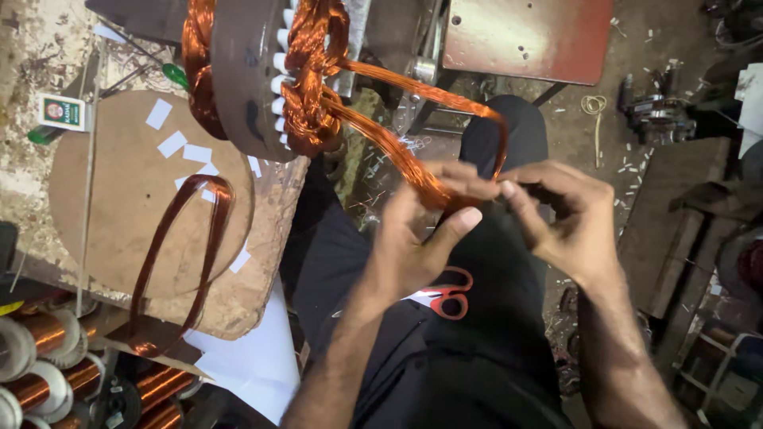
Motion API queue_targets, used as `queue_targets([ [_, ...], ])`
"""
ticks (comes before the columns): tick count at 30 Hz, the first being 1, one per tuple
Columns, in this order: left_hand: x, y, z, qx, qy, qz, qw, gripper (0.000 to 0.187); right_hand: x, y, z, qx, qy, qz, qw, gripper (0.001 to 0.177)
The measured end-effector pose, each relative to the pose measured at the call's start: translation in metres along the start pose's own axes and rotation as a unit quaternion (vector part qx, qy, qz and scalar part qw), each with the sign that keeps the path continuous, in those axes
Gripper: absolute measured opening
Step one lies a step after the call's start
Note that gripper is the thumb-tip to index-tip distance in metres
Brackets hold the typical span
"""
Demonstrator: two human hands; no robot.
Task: The person winds copper wire around a motor stator, inserting white insulating strips between the coils. They repeatedly pull wire from a loop, wrap it around the stator slots, and use a screwdriver to adjust the placement.
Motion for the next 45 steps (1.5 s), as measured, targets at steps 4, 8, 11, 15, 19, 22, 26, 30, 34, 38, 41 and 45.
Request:
queue_targets([
  [4, 0.011, -0.004, -0.012, -0.030, 0.035, -0.085, 0.995, 0.026, -0.040, 0.003, -0.004, -0.015, 0.035, -0.080, 0.996, 0.012],
  [8, 0.009, 0.003, -0.024, -0.033, 0.067, -0.105, 0.992, 0.020, -0.112, 0.047, 0.058, -0.229, 0.155, -0.107, 0.955, 0.014],
  [11, 0.004, 0.006, -0.027, -0.007, 0.069, -0.096, 0.993, 0.021, -0.119, 0.077, 0.083, -0.264, 0.096, -0.069, 0.957, 0.010],
  [15, 0.013, 0.004, -0.020, -0.023, 0.083, -0.113, 0.990, 0.017, -0.033, 0.041, 0.029, -0.103, 0.221, -0.016, 0.970, 0.028],
  [19, 0.018, 0.002, -0.022, -0.035, 0.082, -0.116, 0.989, 0.016, 0.018, 0.006, 0.001, -0.026, 0.229, -0.096, 0.968, 0.033],
  [22, 0.018, 0.003, -0.023, -0.031, 0.080, -0.105, 0.991, 0.017, 0.020, 0.003, 0.003, -0.014, 0.241, -0.117, 0.963, 0.027],
  [26, 0.011, 0.008, -0.025, -0.030, 0.086, -0.087, 0.992, 0.017, 0.018, 0.001, 0.007, 0.034, 0.199, -0.063, 0.977, 0.014],
  [30, 0.000, 0.011, -0.028, -0.027, 0.039, -0.032, 0.998, 0.028, -0.004, -0.022, 0.001, 0.014, 0.083, -0.071, 0.994, 0.009],
  [34, -0.001, 0.013, -0.033, -0.019, 0.034, -0.024, 0.999, 0.026, -0.059, 0.000, 0.022, -0.090, 0.121, -0.139, 0.979, 0.009],
  [38, -0.001, 0.014, -0.043, -0.001, 0.107, -0.120, 0.987, 0.026, -0.092, 0.041, 0.069, -0.228, 0.061, -0.066, 0.969, 0.008],
  [41, 0.003, 0.019, -0.042, -0.003, 0.092, -0.147, 0.985, 0.026, -0.057, 0.027, 0.039, -0.084, 0.008, 0.128, 0.988, 0.026],
  [45, 0.005, 0.016, -0.041, -0.005, 0.115, -0.164, 0.980, 0.025, -0.027, -0.021, 0.013, 0.129, -0.101, 0.194, 0.967, 0.064],
])
Point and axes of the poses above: each hand's wrist, its own z-axis towards the middle knuckle, its own y-axis out of the back of the hand, x = y × z, the point moved 4 cm from there along z, towards the middle knuckle, and after that the axes turned 8 degrees about -x, right-handed, at the moved point
